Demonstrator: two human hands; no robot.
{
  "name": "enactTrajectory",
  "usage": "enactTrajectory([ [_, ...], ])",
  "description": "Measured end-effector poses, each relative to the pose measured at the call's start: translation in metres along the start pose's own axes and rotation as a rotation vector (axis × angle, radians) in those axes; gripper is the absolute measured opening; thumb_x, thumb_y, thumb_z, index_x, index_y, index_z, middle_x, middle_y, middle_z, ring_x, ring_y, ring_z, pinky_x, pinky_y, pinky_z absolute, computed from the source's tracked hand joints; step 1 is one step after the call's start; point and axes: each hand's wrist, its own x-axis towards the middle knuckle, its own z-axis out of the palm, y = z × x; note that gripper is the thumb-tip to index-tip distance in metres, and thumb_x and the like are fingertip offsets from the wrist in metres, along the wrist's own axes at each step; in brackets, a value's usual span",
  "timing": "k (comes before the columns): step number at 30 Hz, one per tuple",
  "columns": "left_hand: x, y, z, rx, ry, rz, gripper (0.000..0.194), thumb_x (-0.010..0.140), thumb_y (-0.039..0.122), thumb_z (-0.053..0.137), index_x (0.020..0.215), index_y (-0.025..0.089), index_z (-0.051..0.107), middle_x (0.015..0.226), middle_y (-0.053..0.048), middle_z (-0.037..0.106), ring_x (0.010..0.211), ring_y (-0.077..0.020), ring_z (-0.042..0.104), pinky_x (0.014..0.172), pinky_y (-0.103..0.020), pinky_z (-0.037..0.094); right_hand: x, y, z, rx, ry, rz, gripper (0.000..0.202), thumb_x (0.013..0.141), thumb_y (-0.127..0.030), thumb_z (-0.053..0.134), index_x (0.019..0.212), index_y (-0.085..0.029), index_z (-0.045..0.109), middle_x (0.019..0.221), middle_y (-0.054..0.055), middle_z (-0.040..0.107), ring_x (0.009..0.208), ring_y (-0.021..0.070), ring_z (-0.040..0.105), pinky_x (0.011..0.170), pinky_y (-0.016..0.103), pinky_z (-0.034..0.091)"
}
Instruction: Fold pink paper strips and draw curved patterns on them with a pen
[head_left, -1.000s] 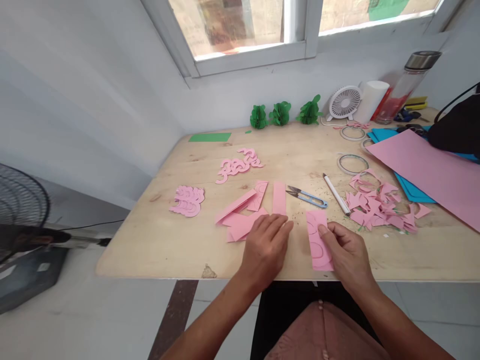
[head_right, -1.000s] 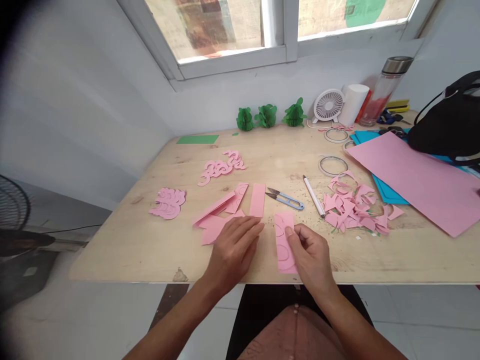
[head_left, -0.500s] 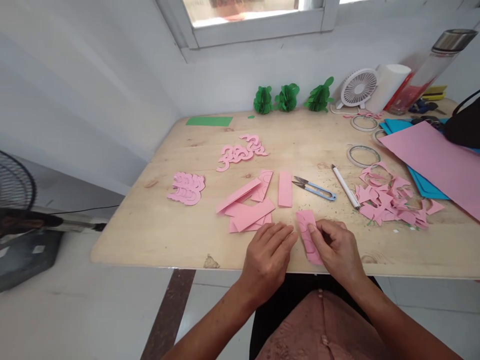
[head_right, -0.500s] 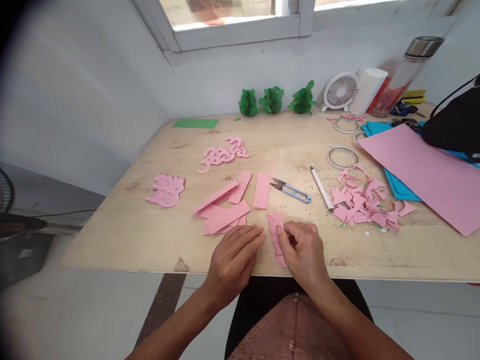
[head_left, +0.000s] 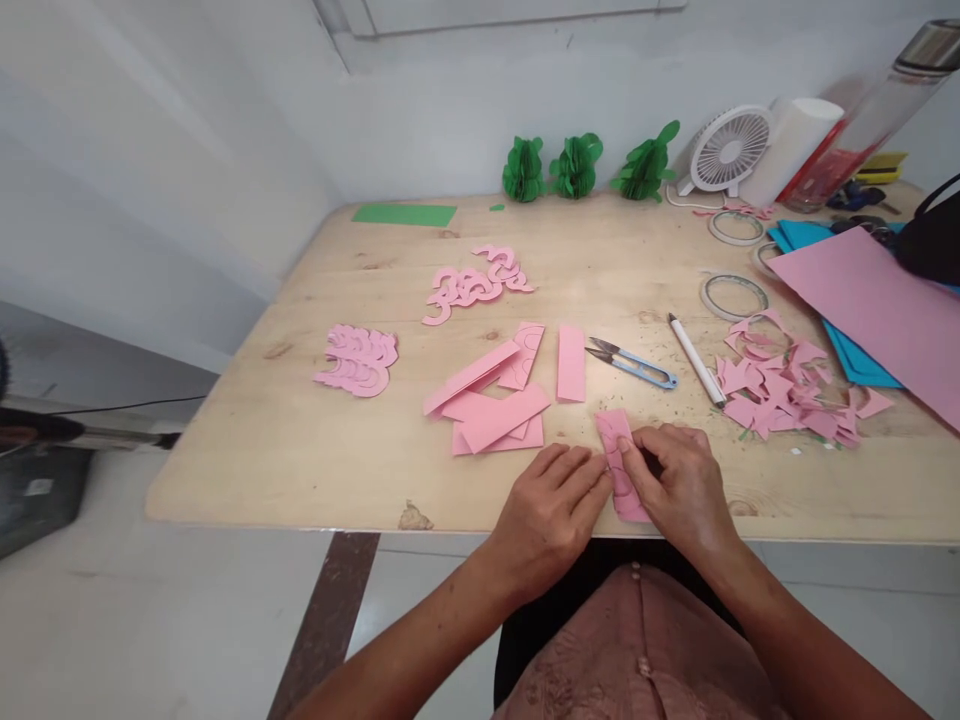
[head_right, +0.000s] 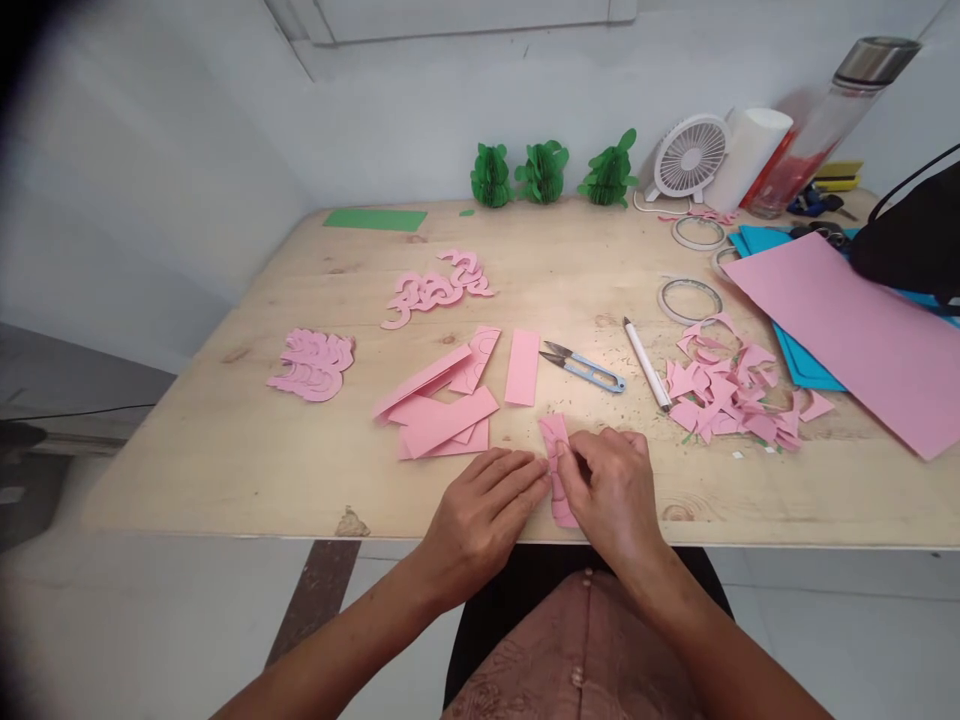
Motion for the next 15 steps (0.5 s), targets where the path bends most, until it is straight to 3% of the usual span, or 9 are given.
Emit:
enactTrajectory([
  [15, 0.0011, 0.0001, -0.0012, 0.031, -0.106, 0.025, 0.021, 0.094, 0.007, 0.048, 0.108, 0.008, 0.064, 0.112, -0.013, 0.069, 0.105, -0.0244, 0.062, 0.088, -0.042, 0.054, 0.0026, -0.0016, -0.0012, -0.132, 0.029, -0.106, 0.035, 0.092, -0.023, 0.049, 0.058, -0.021, 0.049, 0.052, -0.001, 0.049, 0.057, 0.0157, 0.045, 0.066, 0.031, 0.029],
])
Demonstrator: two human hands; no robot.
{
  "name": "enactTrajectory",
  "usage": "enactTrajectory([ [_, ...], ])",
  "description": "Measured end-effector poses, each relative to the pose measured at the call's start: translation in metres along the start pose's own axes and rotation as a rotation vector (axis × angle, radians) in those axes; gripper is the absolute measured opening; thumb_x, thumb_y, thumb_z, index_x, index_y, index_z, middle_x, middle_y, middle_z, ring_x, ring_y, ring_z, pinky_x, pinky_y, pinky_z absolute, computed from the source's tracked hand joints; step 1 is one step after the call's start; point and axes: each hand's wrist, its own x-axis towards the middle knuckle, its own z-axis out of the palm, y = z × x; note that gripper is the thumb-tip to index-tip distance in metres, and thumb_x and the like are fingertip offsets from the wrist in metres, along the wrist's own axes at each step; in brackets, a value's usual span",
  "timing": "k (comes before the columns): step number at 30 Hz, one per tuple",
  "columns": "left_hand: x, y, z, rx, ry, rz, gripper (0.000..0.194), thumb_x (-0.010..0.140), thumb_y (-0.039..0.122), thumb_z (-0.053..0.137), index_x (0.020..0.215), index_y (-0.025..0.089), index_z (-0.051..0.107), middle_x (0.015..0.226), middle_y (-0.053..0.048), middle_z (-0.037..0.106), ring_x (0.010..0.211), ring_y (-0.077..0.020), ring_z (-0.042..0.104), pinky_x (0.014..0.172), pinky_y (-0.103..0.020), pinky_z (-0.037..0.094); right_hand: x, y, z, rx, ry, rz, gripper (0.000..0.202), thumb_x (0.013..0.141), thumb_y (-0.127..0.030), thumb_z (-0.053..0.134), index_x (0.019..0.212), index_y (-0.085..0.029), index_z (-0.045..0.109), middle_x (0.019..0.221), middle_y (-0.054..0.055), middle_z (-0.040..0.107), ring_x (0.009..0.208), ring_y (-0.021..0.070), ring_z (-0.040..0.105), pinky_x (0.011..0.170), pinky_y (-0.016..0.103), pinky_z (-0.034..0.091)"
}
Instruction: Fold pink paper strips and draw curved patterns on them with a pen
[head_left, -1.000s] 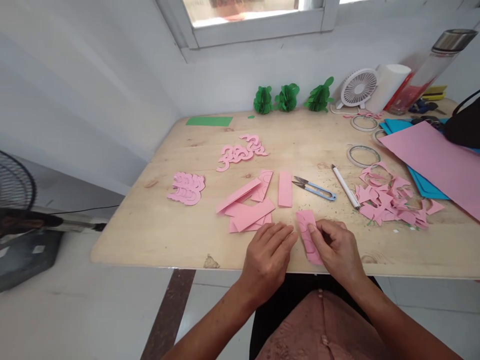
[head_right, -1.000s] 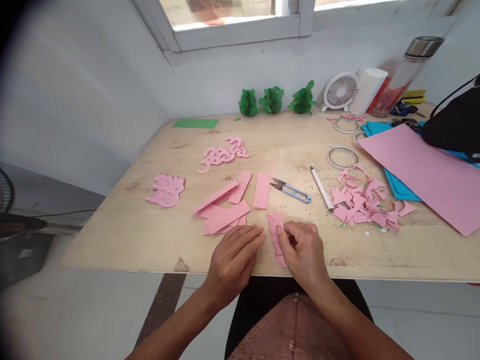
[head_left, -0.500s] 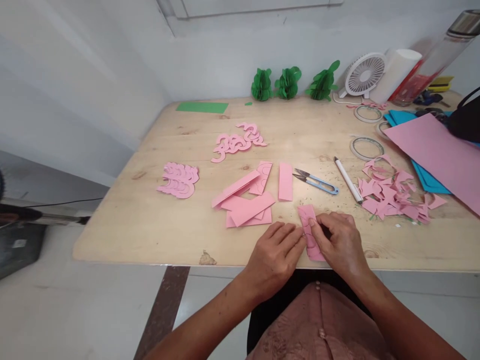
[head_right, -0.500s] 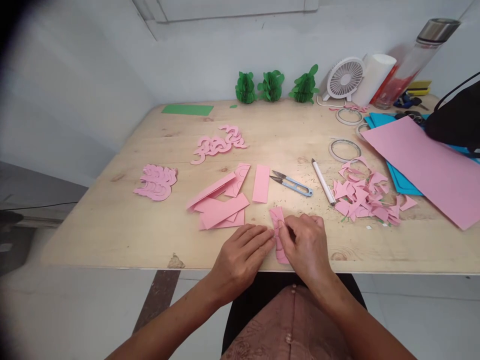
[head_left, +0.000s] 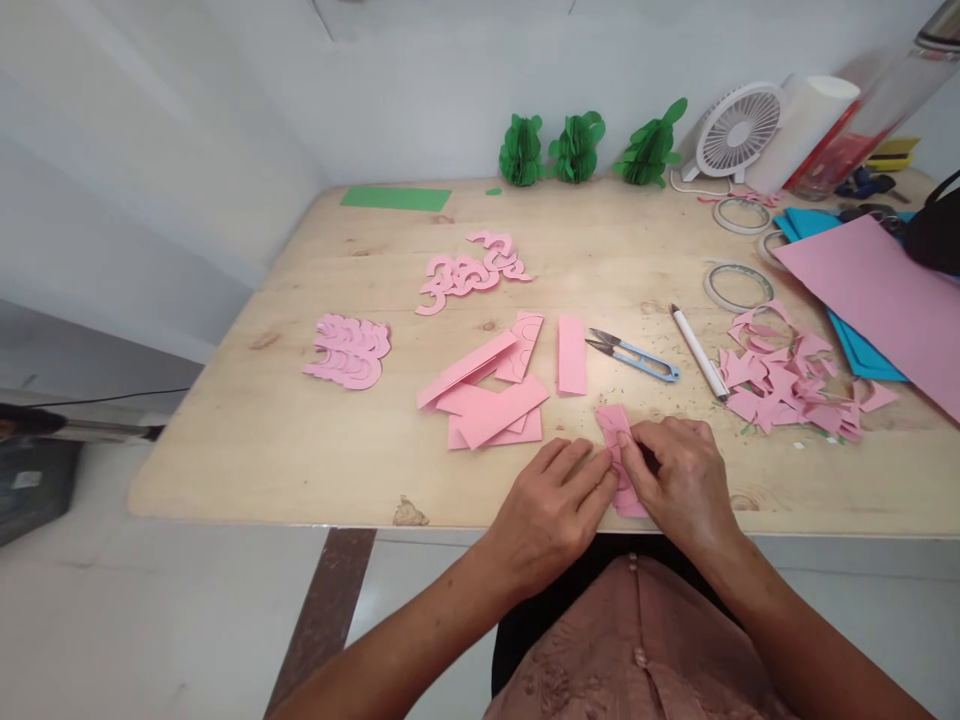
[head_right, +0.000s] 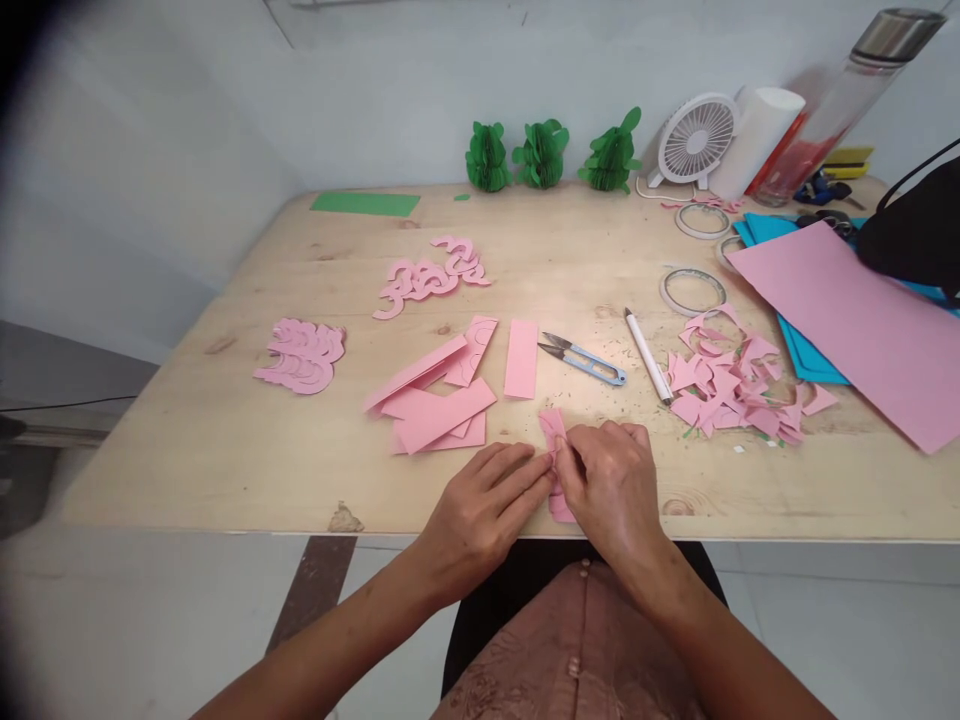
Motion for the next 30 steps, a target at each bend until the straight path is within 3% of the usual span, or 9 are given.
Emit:
enactTrajectory([
  [18, 0.001, 0.001, 0.000, 0.055, -0.061, 0.027, 0.018, 0.093, 0.008, 0.051, 0.108, 0.010, 0.062, 0.117, -0.014, 0.067, 0.107, -0.0243, 0.061, 0.090, -0.041, 0.052, -0.001, 0.007, -0.001, 0.027, -0.020, 0.006, 0.030, 0.091, -0.024, 0.050, 0.061, -0.021, 0.054, 0.053, -0.001, 0.053, 0.056, 0.0160, 0.047, 0.067, 0.032, 0.030],
  [24, 0.000, 0.001, 0.001, 0.058, -0.058, 0.014, 0.019, 0.094, 0.009, 0.048, 0.107, 0.011, 0.062, 0.119, -0.011, 0.066, 0.106, -0.0240, 0.059, 0.089, -0.041, 0.052, -0.007, 0.014, -0.010, 0.047, 0.146, -0.018, 0.010, 0.091, -0.019, 0.054, 0.096, -0.018, 0.062, 0.086, 0.006, 0.070, 0.081, 0.0199, 0.062, 0.076, 0.034, 0.040],
  [30, 0.002, 0.001, 0.001, 0.050, -0.046, 0.023, 0.017, 0.093, 0.008, 0.051, 0.106, 0.008, 0.063, 0.117, -0.012, 0.066, 0.104, -0.0243, 0.059, 0.088, -0.040, 0.052, -0.011, 0.019, -0.016, 0.161, -0.033, -0.196, 0.019, 0.090, -0.014, 0.054, 0.105, -0.020, 0.065, 0.104, 0.008, 0.071, 0.099, 0.0233, 0.060, 0.086, 0.039, 0.045],
])
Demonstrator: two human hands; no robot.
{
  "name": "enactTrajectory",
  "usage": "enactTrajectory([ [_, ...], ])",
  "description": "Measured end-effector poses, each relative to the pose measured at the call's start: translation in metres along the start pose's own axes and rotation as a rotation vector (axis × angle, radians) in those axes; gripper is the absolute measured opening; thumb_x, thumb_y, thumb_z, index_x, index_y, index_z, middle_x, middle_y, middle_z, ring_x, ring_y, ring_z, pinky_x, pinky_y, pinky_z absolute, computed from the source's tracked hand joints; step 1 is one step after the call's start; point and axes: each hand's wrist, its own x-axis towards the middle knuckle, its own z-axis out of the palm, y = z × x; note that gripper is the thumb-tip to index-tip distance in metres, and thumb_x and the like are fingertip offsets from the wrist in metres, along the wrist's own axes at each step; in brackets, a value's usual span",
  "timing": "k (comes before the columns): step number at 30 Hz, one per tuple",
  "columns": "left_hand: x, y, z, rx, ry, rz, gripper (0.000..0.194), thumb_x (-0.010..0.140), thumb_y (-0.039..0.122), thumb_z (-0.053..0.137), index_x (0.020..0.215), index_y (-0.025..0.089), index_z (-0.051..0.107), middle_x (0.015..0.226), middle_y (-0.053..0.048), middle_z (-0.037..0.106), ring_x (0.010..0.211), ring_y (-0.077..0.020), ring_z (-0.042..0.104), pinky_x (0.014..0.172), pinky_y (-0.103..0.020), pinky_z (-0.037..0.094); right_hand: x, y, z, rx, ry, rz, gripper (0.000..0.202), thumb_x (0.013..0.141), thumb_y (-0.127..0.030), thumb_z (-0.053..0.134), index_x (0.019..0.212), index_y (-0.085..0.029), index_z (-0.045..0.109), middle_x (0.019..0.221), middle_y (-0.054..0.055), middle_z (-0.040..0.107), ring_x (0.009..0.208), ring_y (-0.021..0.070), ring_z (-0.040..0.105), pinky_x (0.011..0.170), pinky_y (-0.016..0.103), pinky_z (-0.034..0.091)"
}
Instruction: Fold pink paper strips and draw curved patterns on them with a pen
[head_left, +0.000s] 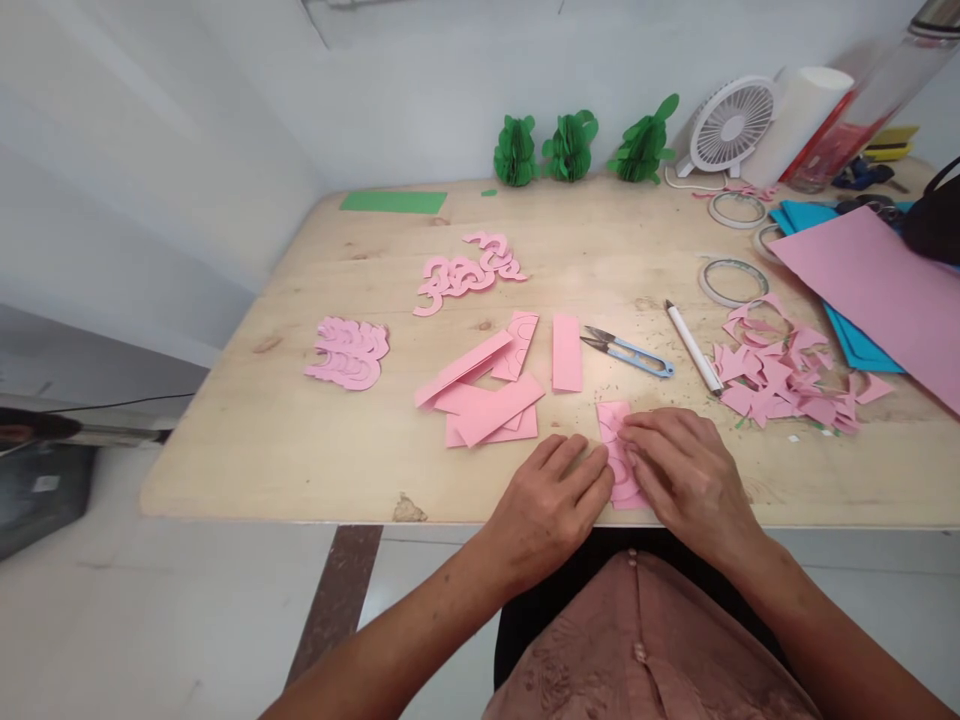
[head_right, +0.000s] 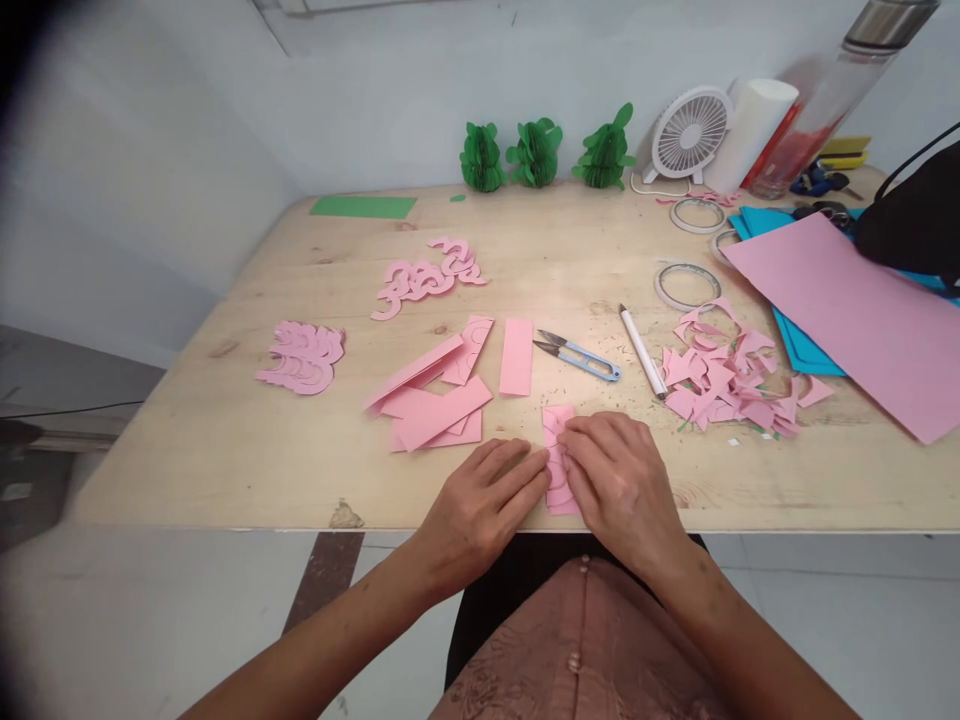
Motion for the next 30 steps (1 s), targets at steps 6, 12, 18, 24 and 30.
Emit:
enactTrajectory([
  [6, -0.0008, 0.0002, 0.0006, 0.002, 0.001, -0.008, 0.018, 0.093, 0.007, 0.050, 0.106, 0.009, 0.063, 0.118, -0.011, 0.066, 0.105, -0.0244, 0.058, 0.088, -0.040, 0.051, -0.0044, 0.0056, -0.0026, -0.053, -0.100, -0.089, 0.024, 0.092, -0.017, 0.055, 0.114, -0.017, 0.064, 0.116, 0.010, 0.069, 0.108, 0.0257, 0.057, 0.092, 0.043, 0.045],
  [12, -0.0020, -0.0003, 0.0019, -0.010, 0.013, -0.009, 0.019, 0.094, 0.007, 0.049, 0.107, 0.010, 0.062, 0.119, -0.012, 0.066, 0.106, -0.0236, 0.059, 0.088, -0.040, 0.052, -0.0055, 0.0044, -0.0044, -0.105, -0.118, -0.132, 0.024, 0.093, -0.016, 0.055, 0.115, -0.014, 0.064, 0.125, 0.011, 0.066, 0.117, 0.0275, 0.055, 0.094, 0.045, 0.044],
  [18, -0.0020, -0.0001, 0.0022, -0.008, 0.000, -0.016, 0.019, 0.093, 0.007, 0.050, 0.108, 0.010, 0.061, 0.120, -0.012, 0.066, 0.105, -0.0238, 0.060, 0.088, -0.041, 0.052, -0.0061, 0.0061, -0.0052, -0.092, -0.142, -0.184, 0.026, 0.093, -0.015, 0.054, 0.117, -0.015, 0.065, 0.125, 0.009, 0.068, 0.120, 0.0265, 0.057, 0.095, 0.045, 0.043],
  [24, -0.0012, -0.0003, 0.0013, -0.038, 0.021, -0.025, 0.022, 0.094, 0.007, 0.045, 0.108, 0.012, 0.061, 0.119, -0.012, 0.067, 0.105, -0.0238, 0.060, 0.088, -0.041, 0.052, -0.0054, 0.0068, -0.0053, -0.069, -0.129, -0.185, 0.027, 0.093, -0.014, 0.054, 0.118, -0.015, 0.064, 0.123, 0.009, 0.069, 0.118, 0.0258, 0.058, 0.094, 0.045, 0.044],
  [30, -0.0028, -0.0027, 0.0023, -0.138, 0.084, -0.061, 0.023, 0.093, 0.005, 0.045, 0.109, 0.011, 0.061, 0.114, -0.011, 0.070, 0.104, -0.0240, 0.060, 0.087, -0.042, 0.053, -0.0053, 0.0074, -0.0045, -0.070, -0.132, -0.194, 0.025, 0.094, -0.015, 0.053, 0.117, -0.014, 0.064, 0.122, 0.009, 0.069, 0.116, 0.0254, 0.058, 0.094, 0.044, 0.044],
])
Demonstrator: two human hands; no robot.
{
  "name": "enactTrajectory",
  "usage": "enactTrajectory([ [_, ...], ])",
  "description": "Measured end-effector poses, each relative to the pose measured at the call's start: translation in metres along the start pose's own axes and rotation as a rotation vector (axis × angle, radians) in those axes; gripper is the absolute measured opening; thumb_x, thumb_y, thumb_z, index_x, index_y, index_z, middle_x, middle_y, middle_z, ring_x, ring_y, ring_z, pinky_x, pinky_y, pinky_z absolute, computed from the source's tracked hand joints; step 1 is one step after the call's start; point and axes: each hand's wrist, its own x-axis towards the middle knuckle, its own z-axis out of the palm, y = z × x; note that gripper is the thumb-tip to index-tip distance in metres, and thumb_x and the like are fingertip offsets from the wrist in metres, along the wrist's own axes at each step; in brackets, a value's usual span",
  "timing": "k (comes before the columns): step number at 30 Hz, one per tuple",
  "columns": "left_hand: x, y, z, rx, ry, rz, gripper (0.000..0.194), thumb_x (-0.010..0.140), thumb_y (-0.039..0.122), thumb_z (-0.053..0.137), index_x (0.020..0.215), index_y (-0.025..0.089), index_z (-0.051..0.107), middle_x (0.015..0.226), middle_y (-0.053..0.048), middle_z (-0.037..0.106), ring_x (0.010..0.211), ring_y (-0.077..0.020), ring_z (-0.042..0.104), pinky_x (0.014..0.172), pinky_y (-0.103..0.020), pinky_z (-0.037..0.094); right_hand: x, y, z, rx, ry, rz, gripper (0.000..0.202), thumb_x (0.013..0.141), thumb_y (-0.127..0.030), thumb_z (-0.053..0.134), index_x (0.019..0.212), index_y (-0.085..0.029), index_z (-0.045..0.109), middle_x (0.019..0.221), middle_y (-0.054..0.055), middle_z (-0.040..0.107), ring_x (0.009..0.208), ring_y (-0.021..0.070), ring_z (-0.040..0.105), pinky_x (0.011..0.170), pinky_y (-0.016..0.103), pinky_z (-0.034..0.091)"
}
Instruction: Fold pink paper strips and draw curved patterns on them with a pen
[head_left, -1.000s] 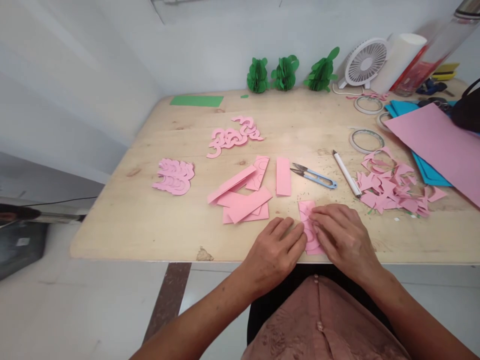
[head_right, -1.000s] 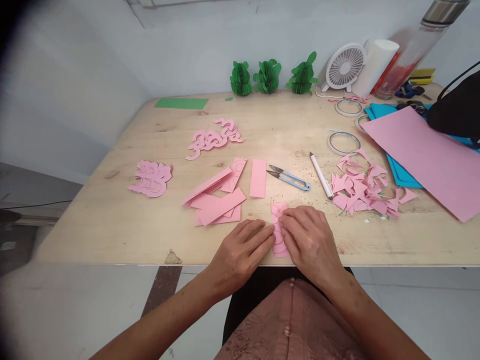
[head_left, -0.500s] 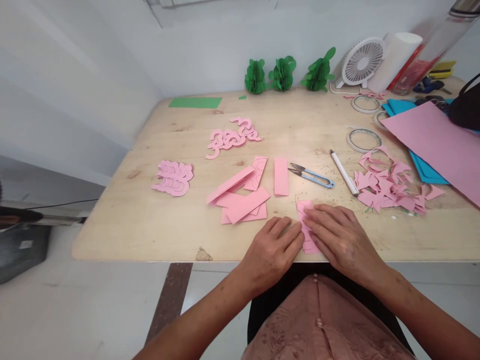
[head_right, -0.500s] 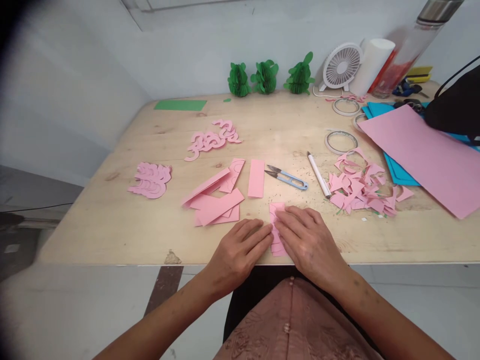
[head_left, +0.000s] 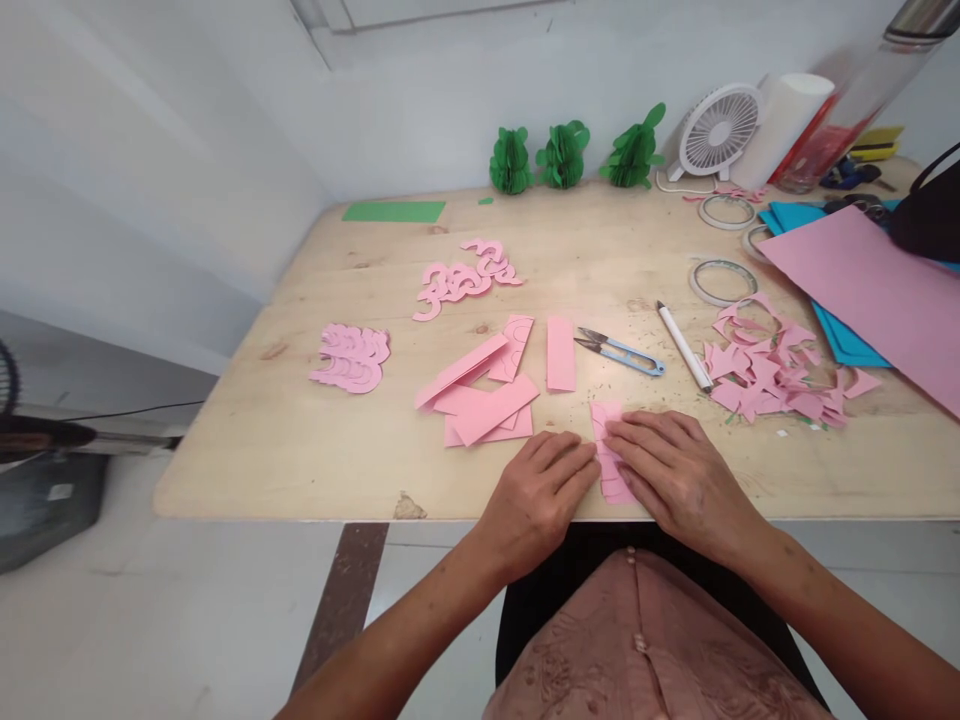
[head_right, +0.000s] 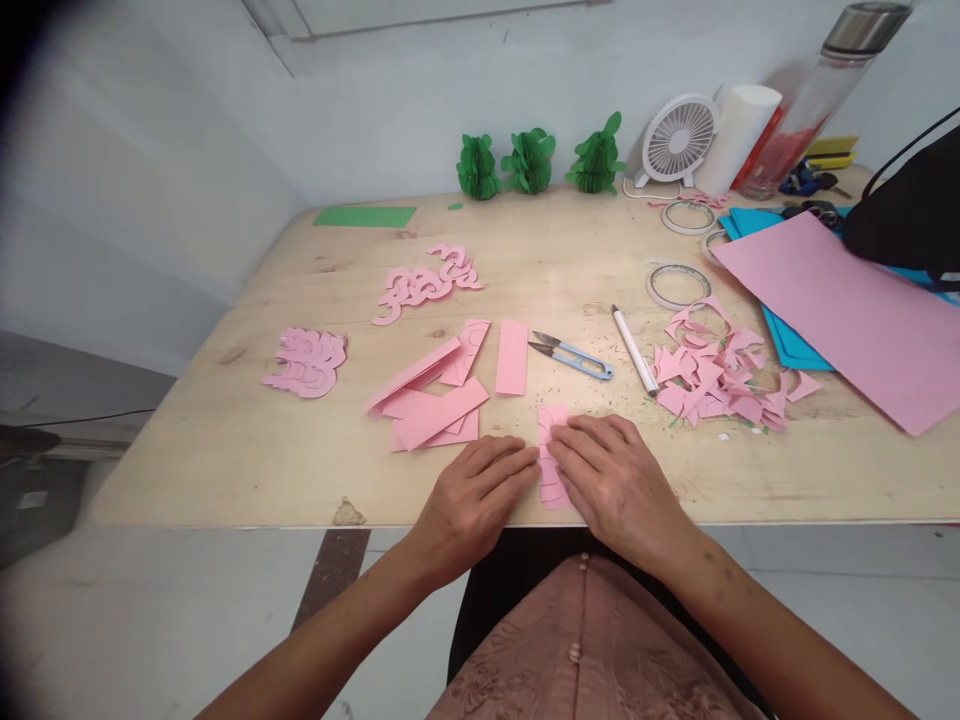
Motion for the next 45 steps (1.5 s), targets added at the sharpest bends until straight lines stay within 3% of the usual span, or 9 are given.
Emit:
enactTrajectory([
  [45, 0.0003, 0.0008, -0.0020, 0.049, -0.022, 0.016, 0.021, 0.092, 0.006, 0.047, 0.106, 0.010, 0.062, 0.111, -0.010, 0.069, 0.103, -0.0237, 0.059, 0.088, -0.040, 0.051, -0.0008, 0.0003, -0.0002, 0.053, 0.017, 0.010, 0.035, 0.092, -0.013, 0.055, 0.126, -0.020, 0.060, 0.123, 0.009, 0.069, 0.116, 0.0263, 0.060, 0.093, 0.046, 0.046],
])
